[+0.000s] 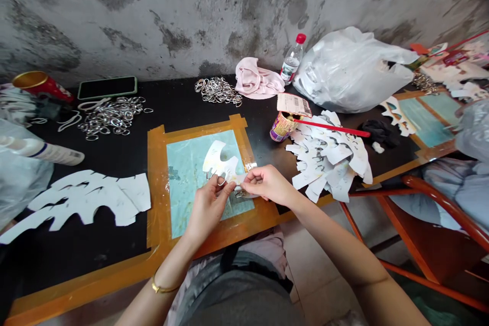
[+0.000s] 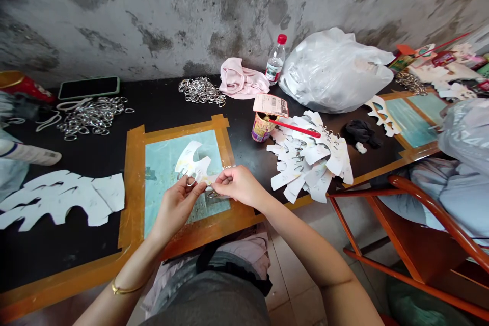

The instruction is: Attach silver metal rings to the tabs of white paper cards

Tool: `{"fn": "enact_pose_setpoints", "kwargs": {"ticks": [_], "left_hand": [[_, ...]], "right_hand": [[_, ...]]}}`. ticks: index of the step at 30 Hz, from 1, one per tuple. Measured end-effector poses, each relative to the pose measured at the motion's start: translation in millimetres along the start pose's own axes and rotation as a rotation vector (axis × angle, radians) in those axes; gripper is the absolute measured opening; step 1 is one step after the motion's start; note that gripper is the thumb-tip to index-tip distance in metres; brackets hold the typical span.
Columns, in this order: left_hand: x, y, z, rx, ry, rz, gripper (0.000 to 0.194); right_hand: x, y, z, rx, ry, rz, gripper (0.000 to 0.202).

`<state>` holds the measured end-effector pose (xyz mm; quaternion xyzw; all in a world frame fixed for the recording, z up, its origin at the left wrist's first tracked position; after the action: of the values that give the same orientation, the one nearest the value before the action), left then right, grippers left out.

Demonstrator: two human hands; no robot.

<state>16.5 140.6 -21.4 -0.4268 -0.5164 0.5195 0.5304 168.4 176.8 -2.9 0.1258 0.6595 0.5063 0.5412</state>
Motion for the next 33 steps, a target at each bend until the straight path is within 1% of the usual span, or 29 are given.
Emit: {"fn": "enact_pose_setpoints", "kwargs": {"ticks": [4, 6, 8, 11, 14, 18, 19, 20, 23, 26, 28, 30, 33], "left_hand": [[-2.3, 9.8, -9.0, -0.222, -0.042, 0.159, 0.034], [-2.4, 10.1, -10.2, -0.26, -0.078, 0.179, 0.033], [-1.5, 9.1, -8.5, -0.268, -0.13, 0.156, 0.032], [-1.2, 9.7, -4.3, -0.293, -0.226, 0.12, 0.03], [-2.4, 8.9, -1.4, -0.296, -0.313, 0.082, 0.028], [-4.9, 0.9, 0.8, -0.183, -0.402, -0.023, 0.024], [-5.7, -0.8, 1.3, -0.152, -0.43, -0.049, 0.024], [-6.7, -1.8, 1.5, -0.125, -0.457, -0.069, 0.023], [-9.5, -3.0, 0.0, -0.072, -0.514, -0.098, 0.023], [-11.8, -6.3, -2.2, -0.037, -0.535, -0.115, 0.023], [-12.3, -9.3, -2.7, -0.023, -0.523, -0.112, 0.024], [-10.8, -10.9, -4.6, -0.032, -0.456, -0.087, 0.025], [-7.7, -10.8, -7.3, -0.082, -0.339, -0.031, 0.026]], "right_hand": [[1.3, 1.1, 1.8, 0.046, 0.004, -0.001, 0.02], [0.6, 1.9, -0.4, 0.068, 0.044, -0.045, 0.023], [-0.1, 4.1, -2.2, 0.076, 0.077, -0.073, 0.028], [-0.5, 10.2, -1.8, 0.086, 0.07, -0.016, 0.035], [-2.1, 12.6, -0.8, 0.097, 0.001, 0.059, 0.035], [-13.1, 12.7, -0.2, 0.097, -0.214, 0.132, 0.029], [-16.2, 11.3, -1.8, 0.122, -0.25, 0.131, 0.028], [-18.2, 8.7, -5.0, 0.161, -0.26, 0.116, 0.028], [-18.2, -1.5, -17.4, 0.308, -0.221, 0.037, 0.029], [-14.7, -6.0, -22.5, 0.417, -0.21, 0.033, 0.03], [-13.0, -6.1, -23.4, 0.458, -0.19, 0.049, 0.03], [-13.6, -5.2, -22.6, 0.457, -0.178, 0.061, 0.029], [-17.8, -4.6, -18.4, 0.41, -0.205, 0.062, 0.027]]}}
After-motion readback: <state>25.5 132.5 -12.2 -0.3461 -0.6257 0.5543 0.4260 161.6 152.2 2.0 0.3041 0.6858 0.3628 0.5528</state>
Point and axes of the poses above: each hand's wrist, its own x-axis towards the middle knuckle, its own z-axis out of the back of the hand, y = z × x, the point moved 7 cm from there along x, towards the middle knuckle, and after that the axes turned 15 degrees about -z, right-handed, at the moved point
